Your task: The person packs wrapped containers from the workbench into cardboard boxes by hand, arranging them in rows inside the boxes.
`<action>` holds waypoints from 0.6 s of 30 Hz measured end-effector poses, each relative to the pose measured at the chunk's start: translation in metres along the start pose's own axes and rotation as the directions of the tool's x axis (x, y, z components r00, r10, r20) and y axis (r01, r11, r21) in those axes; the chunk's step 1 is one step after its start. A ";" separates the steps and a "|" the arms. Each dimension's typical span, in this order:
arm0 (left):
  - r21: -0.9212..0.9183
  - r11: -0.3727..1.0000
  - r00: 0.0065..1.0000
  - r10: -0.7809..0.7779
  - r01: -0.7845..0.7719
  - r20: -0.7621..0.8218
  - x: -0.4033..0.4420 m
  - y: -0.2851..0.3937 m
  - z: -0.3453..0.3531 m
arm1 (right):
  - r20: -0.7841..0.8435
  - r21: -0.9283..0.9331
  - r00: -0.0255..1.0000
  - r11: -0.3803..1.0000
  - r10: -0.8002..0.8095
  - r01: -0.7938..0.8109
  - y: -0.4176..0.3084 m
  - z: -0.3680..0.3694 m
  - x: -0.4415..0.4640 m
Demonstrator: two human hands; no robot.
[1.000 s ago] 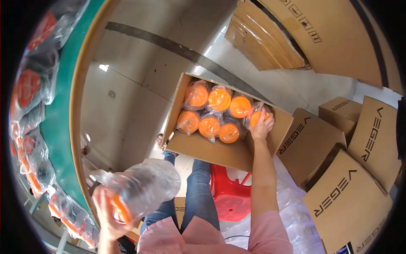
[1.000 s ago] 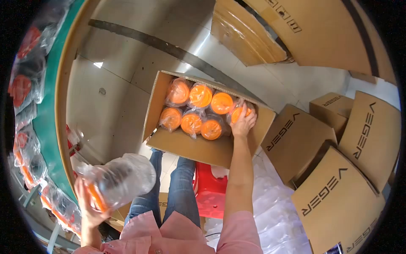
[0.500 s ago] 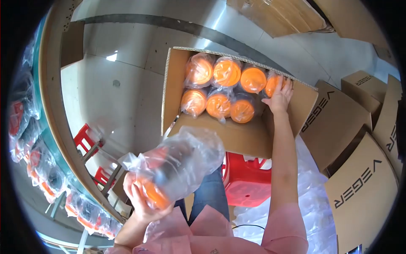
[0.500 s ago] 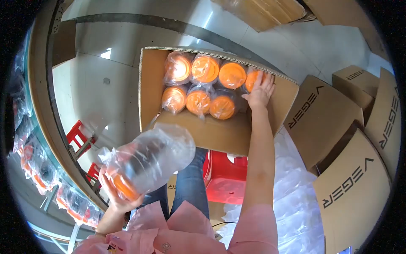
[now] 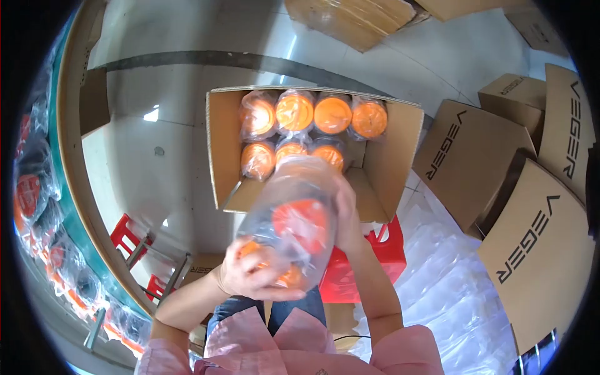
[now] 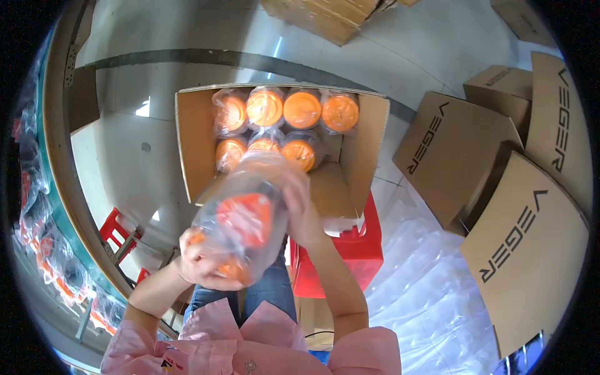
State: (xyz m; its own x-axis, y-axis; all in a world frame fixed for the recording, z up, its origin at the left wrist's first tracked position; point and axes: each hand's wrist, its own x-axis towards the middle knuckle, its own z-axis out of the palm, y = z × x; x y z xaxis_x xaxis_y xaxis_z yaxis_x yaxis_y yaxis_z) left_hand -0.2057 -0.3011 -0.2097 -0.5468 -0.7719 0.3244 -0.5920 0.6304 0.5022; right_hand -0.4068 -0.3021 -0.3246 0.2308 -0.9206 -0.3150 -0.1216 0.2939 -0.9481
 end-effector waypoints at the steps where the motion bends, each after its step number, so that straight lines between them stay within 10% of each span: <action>1: 0.019 0.997 0.997 0.080 -0.080 0.024 0.008 0.000 0.007 | -0.009 -0.005 1.000 1.000 -0.003 0.003 0.002 -0.010 -0.003; 3: 0.045 0.971 0.970 0.231 -0.235 0.078 0.020 -0.001 0.019 | 0.025 -0.010 0.929 0.930 0.369 -0.368 0.007 -0.029 -0.014; 8: -0.003 0.955 0.955 0.295 -0.295 0.034 0.038 -0.008 0.044 | 0.114 -0.661 0.835 0.668 0.539 -0.341 0.000 -0.061 0.003; 13: 0.082 0.976 0.968 0.184 -0.200 0.172 0.062 -0.010 0.073 | -0.077 -0.935 0.918 0.292 0.388 -0.201 0.083 -0.038 -0.007; 15: 0.144 0.925 0.925 0.318 -0.351 0.207 0.062 -0.025 0.096 | -0.290 -0.314 0.590 0.508 0.753 -0.802 0.044 -0.063 0.005; 18: 0.076 0.885 0.872 0.434 -0.460 0.228 0.070 -0.046 0.133 | -0.427 -0.396 0.802 0.711 0.418 -0.581 0.017 -0.075 -0.030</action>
State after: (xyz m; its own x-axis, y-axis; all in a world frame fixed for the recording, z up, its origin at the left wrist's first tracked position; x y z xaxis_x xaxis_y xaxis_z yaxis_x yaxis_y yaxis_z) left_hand -0.2957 -0.3732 -0.3165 -0.8683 -0.3805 0.3183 -0.3170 0.9191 0.2338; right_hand -0.4880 -0.2891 -0.3285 -0.2779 -0.7250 -0.6302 -0.6025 0.6425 -0.4735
